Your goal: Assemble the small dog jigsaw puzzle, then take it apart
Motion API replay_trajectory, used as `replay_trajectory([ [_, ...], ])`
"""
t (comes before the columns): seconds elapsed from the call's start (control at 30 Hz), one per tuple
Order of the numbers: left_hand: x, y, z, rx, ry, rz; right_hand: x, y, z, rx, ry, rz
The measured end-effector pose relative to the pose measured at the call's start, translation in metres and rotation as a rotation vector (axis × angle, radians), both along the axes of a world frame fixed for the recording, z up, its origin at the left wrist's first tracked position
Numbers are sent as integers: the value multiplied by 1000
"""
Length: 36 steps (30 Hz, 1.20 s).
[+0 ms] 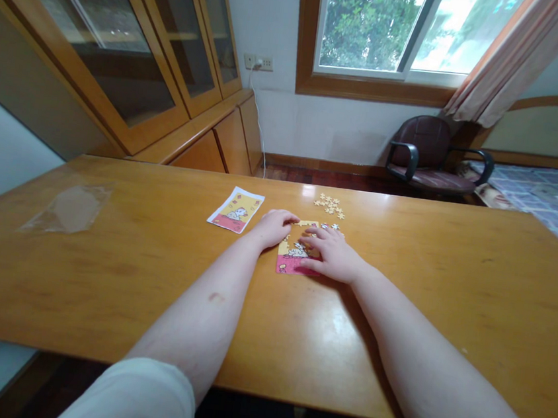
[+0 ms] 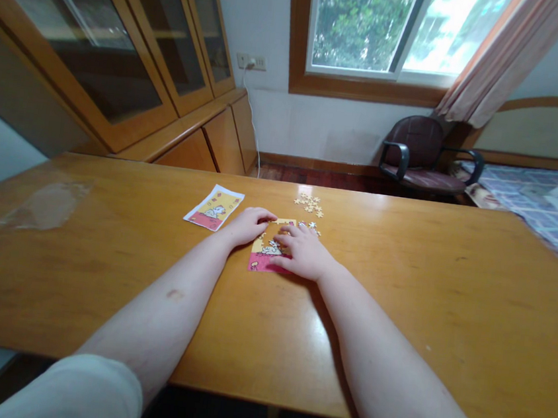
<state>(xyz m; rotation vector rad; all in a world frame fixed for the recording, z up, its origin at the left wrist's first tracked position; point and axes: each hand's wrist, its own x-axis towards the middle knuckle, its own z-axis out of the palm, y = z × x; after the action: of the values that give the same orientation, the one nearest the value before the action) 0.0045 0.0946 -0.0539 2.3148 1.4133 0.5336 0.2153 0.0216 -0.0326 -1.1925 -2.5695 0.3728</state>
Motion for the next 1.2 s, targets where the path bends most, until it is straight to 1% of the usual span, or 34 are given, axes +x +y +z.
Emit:
replay_trajectory([
  [0.13,-1,1,-1,2,1,-1,-1,-3,-2,-26,-82,-48],
  [0.33,-2,3,-5,8,-2,-5,1,-2,-3,-42,-60,-51],
  [0.5,-1,1,-3,0,-1,1,1,-2,-3,-21,-48,-39],
  [0.67,-1,0,-1,2,-11,1,1,-2,-1,-33,-39,12],
  [0.87,-1,1,-2,-1,-3,2,0,-2,-2,-28,-50,-51],
  [1.1,-1,1,-2,13,-2,-3,0,-1,-3,-52,-66,-17],
  [1.2,-1,0,0,7,1,-2,0,-2,-2,-53,-73,-33],
])
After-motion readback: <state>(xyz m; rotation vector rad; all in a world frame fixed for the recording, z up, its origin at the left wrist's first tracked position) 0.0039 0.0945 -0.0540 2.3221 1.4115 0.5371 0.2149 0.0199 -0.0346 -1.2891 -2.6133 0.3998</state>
